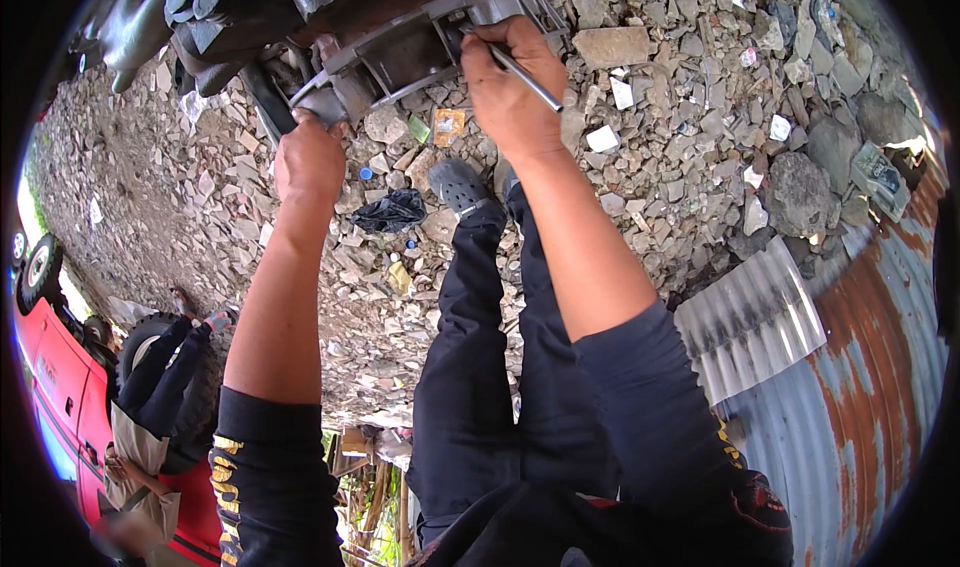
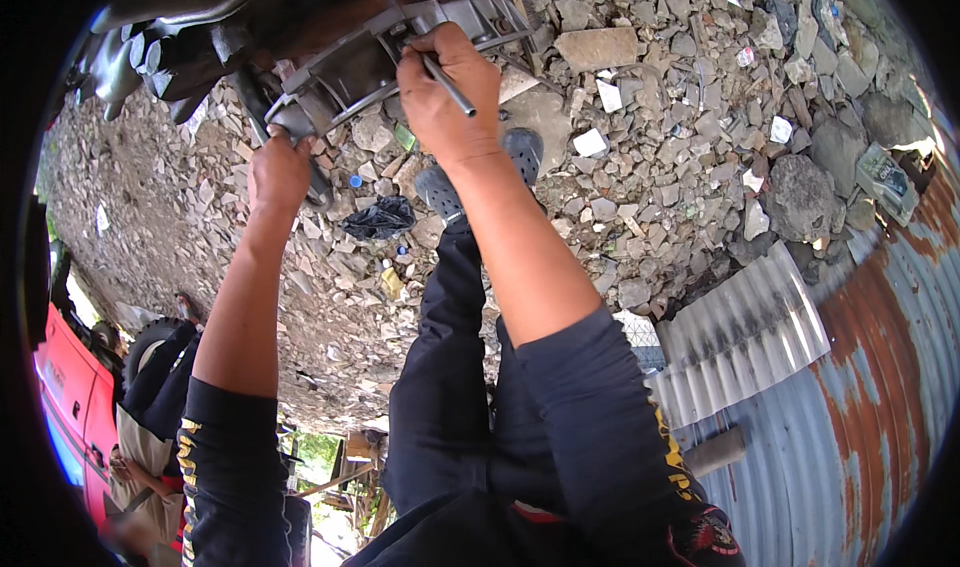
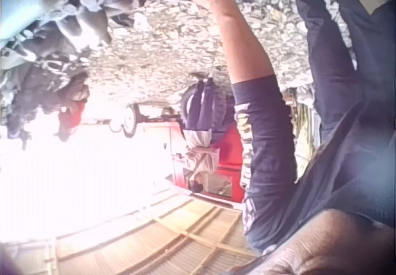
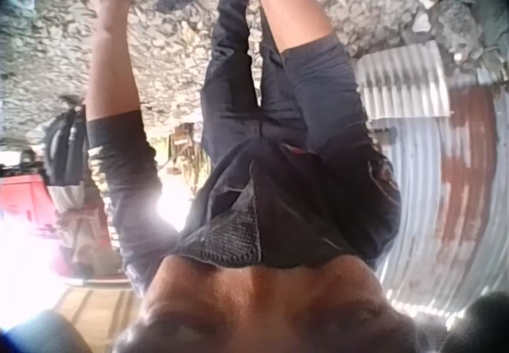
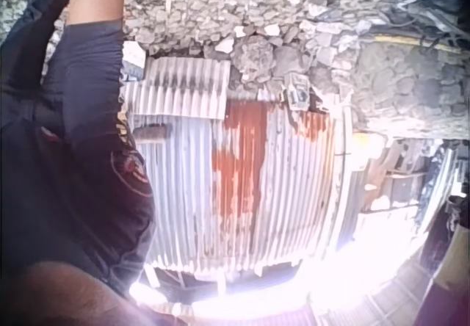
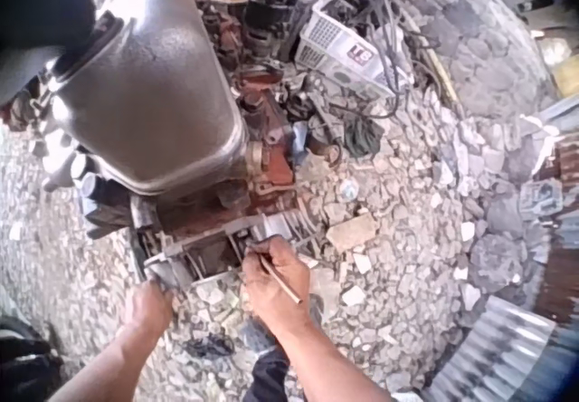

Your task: The person wipes a metal surface on an engine block with a cloth and then uses a pen to mark several points on the flange.

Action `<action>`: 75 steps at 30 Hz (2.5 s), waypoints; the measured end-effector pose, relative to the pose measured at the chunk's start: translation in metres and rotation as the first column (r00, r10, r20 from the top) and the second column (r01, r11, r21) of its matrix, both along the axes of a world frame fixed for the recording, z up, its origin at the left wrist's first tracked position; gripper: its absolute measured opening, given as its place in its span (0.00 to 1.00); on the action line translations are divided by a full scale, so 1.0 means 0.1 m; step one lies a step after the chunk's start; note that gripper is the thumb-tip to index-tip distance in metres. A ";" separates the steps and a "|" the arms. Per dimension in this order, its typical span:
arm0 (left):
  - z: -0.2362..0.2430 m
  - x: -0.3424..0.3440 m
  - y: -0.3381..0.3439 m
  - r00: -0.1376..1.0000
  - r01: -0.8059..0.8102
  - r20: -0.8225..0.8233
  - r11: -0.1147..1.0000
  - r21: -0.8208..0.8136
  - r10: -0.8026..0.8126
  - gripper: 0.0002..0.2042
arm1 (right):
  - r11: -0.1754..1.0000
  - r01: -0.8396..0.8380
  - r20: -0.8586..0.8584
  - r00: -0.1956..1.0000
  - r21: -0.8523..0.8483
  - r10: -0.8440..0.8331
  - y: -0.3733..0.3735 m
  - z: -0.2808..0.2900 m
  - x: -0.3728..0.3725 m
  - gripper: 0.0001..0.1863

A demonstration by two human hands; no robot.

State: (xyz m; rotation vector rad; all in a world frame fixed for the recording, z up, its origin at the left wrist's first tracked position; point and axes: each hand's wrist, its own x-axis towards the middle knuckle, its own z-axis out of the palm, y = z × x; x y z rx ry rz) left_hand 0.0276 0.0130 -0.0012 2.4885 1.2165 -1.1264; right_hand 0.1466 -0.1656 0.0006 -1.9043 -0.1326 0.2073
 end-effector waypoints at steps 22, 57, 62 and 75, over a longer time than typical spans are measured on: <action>0.03 0.02 -0.03 1.000 -0.014 -0.018 0.999 0.036 0.015 0.32 | 0.965 0.041 -0.320 0.946 0.259 0.046 -0.08 -0.11 -0.09 0.04; 0.12 -0.07 -0.01 0.959 -0.207 0.185 0.976 -0.064 0.216 0.32 | 0.866 -0.481 -0.278 0.858 -0.139 0.431 0.04 0.26 -0.09 0.09; 0.06 -0.20 -0.01 0.942 -0.208 0.250 0.973 -0.095 0.226 0.30 | 0.791 -0.586 -0.384 0.781 -0.178 0.492 0.07 0.37 -0.19 0.09; -0.14 -1.29 -0.54 0.427 -0.531 0.466 0.633 -0.564 0.774 0.27 | 0.610 -0.754 -0.003 0.630 -0.244 0.777 0.26 0.42 -0.64 0.08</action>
